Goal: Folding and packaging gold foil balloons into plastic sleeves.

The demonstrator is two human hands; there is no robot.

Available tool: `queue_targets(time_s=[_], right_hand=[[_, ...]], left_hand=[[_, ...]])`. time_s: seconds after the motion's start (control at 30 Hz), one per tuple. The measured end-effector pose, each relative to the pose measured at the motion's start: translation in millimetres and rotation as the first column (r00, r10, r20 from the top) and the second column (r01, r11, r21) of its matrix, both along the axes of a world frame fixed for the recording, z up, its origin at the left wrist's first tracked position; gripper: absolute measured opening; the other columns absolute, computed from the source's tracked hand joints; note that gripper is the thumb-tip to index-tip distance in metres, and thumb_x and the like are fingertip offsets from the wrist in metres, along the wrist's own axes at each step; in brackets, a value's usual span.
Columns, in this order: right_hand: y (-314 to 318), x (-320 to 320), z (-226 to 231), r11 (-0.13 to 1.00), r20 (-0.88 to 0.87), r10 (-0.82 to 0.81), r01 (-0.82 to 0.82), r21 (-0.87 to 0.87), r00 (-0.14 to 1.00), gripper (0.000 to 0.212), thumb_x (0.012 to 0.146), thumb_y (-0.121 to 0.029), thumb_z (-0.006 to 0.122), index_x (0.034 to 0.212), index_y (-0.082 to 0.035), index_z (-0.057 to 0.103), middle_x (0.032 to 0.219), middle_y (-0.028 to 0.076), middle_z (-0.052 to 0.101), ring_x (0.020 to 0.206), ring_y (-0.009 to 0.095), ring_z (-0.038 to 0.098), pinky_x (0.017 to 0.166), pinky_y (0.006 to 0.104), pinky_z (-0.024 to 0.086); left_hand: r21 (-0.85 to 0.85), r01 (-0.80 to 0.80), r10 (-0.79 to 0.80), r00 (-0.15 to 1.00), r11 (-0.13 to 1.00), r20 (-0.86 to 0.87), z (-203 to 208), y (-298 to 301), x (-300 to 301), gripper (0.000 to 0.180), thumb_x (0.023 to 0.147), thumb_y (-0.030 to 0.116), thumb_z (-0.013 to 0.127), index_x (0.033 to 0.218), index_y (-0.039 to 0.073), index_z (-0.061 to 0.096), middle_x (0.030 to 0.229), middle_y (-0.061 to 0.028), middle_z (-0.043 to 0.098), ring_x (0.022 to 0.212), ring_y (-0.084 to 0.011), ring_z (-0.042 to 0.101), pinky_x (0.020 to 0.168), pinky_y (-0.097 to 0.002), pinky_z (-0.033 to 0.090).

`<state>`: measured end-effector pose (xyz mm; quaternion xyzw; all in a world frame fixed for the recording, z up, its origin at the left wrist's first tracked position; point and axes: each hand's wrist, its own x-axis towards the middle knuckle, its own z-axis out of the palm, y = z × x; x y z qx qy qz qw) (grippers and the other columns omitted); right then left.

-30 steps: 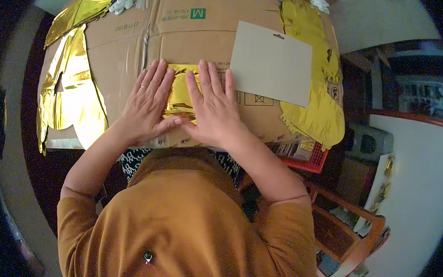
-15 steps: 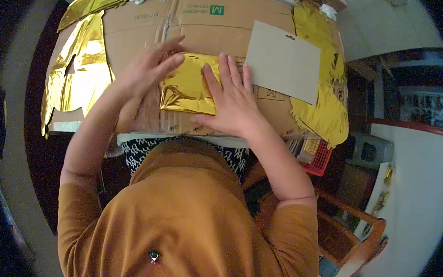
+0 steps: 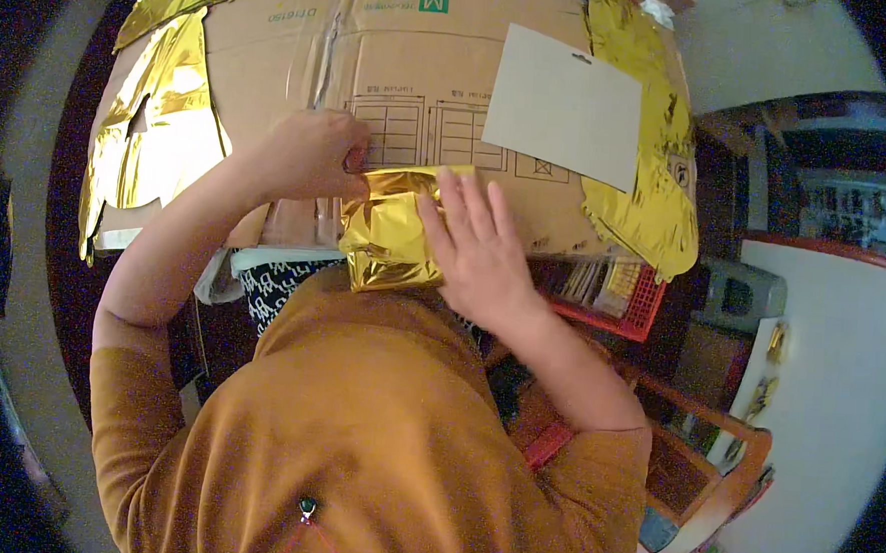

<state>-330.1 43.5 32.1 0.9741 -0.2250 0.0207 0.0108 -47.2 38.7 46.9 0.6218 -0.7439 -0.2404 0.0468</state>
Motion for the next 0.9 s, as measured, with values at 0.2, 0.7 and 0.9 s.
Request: queue_targets(time_s=[0.2, 0.7, 0.9], right_hand=[[31, 4, -24, 0.995, 0.332, 0.015, 0.019, -0.097, 0.943, 0.038, 0.091, -0.013, 0.063, 0.128, -0.003, 0.067, 0.134, 0.023, 0.063, 0.12, 0.042, 0.061, 0.104, 0.0511, 0.05], [-155, -98, 100, 0.144, 0.1, -0.824, 0.036, 0.989, 0.558, 0.033, 0.098, -0.017, 0.067, 0.125, 0.003, 0.064, 0.116, 0.009, 0.072, 0.102, 0.018, 0.07, 0.092, 0.035, 0.056], [-216, -123, 76, -0.177, -0.031, -0.744, -0.152, 0.972, 0.668, 0.035, 0.099, -0.013, 0.066, 0.13, 0.003, 0.06, 0.121, 0.011, 0.071, 0.107, 0.021, 0.071, 0.096, 0.0384, 0.057]], left_hand=[[0.075, -0.053, 0.054, 0.998, 0.996, -0.016, 15, 10, -2, 0.038, 0.071, 0.037, 0.082, 0.081, 0.004, 0.066, 0.08, -0.017, 0.068, 0.079, -0.0366, 0.068, 0.072, -0.046, 0.054], [-0.377, 0.129, -0.251, 0.922, 0.917, -0.294, -9, -83, -42, 0.035, 0.096, 0.019, 0.065, 0.125, -0.001, 0.064, 0.135, -0.0218, 0.061, 0.117, -0.0376, 0.064, 0.101, -0.0446, 0.053], [-0.588, 0.354, -0.458, 0.888, 0.727, -0.031, -42, -109, -94, 0.044, 0.094, 0.028, 0.067, 0.133, 0.008, 0.063, 0.146, -0.0192, 0.053, 0.14, -0.0391, 0.046, 0.117, -0.0519, 0.036]])
